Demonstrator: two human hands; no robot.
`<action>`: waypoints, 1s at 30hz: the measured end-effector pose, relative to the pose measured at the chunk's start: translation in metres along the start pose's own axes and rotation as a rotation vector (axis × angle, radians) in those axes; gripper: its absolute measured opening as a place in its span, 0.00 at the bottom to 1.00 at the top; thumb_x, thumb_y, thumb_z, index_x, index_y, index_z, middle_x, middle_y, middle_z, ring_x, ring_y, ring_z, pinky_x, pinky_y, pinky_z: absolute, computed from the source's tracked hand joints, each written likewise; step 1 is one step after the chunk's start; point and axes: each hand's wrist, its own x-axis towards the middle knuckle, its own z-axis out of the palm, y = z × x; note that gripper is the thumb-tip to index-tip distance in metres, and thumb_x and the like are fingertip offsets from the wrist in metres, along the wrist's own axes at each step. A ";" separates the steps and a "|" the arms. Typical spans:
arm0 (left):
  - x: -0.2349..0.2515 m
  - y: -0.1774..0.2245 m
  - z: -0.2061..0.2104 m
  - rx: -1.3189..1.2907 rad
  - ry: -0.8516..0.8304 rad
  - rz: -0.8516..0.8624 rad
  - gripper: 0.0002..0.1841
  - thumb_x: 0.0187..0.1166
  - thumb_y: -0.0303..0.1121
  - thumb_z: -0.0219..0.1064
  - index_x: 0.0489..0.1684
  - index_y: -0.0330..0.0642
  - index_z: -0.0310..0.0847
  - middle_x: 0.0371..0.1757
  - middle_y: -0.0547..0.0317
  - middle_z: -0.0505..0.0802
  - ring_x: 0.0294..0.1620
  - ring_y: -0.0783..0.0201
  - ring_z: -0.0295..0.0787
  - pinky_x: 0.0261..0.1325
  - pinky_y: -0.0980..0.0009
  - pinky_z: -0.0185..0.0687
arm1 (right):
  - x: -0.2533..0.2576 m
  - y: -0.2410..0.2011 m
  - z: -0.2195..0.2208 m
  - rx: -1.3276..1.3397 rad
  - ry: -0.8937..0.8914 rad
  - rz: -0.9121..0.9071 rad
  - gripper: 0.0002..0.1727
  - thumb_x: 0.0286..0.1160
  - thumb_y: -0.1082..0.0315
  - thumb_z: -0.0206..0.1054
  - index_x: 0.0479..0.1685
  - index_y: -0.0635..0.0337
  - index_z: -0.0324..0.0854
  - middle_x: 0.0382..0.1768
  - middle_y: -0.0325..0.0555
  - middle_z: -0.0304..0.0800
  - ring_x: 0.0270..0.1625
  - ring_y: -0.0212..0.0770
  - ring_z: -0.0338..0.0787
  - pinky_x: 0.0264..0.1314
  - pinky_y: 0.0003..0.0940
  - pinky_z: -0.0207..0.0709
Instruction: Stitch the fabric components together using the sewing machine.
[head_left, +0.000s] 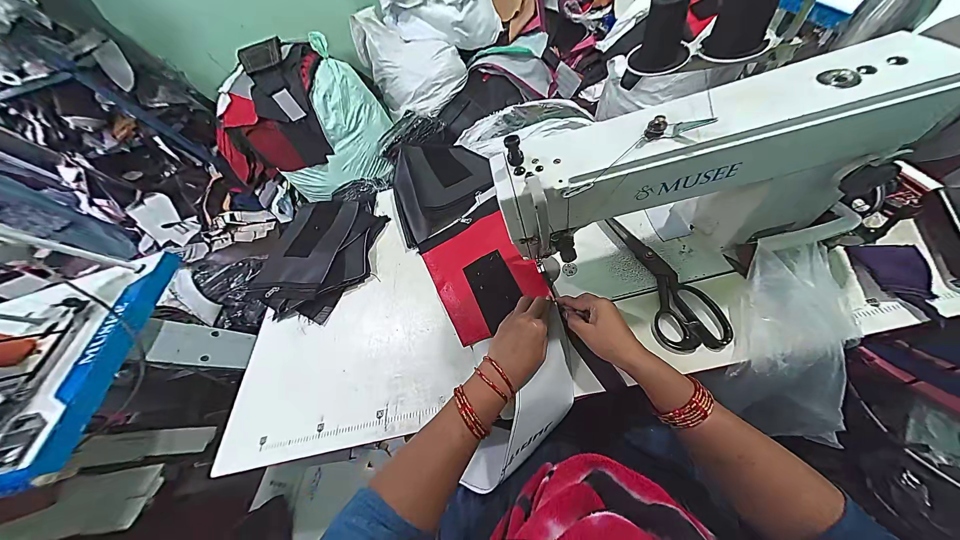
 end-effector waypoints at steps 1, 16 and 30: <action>0.000 0.000 0.000 -0.006 0.007 0.003 0.22 0.80 0.21 0.54 0.73 0.26 0.79 0.75 0.41 0.85 0.78 0.43 0.79 0.76 0.56 0.77 | -0.001 0.000 0.001 -0.005 0.010 0.004 0.19 0.80 0.75 0.58 0.65 0.67 0.86 0.51 0.55 0.90 0.49 0.35 0.87 0.56 0.27 0.78; -0.003 -0.007 0.003 -0.213 0.110 -0.004 0.20 0.75 0.20 0.58 0.65 0.28 0.86 0.70 0.40 0.89 0.79 0.42 0.78 0.80 0.56 0.74 | -0.004 -0.022 0.007 -0.420 -0.129 0.015 0.23 0.84 0.77 0.50 0.73 0.67 0.81 0.62 0.66 0.83 0.63 0.54 0.85 0.68 0.42 0.77; 0.011 -0.012 -0.015 -0.264 0.008 -0.118 0.19 0.82 0.21 0.57 0.68 0.37 0.86 0.78 0.48 0.84 0.76 0.46 0.80 0.80 0.55 0.72 | -0.007 -0.023 0.010 -0.389 -0.042 0.030 0.22 0.82 0.77 0.52 0.70 0.67 0.84 0.58 0.64 0.86 0.59 0.52 0.87 0.65 0.41 0.79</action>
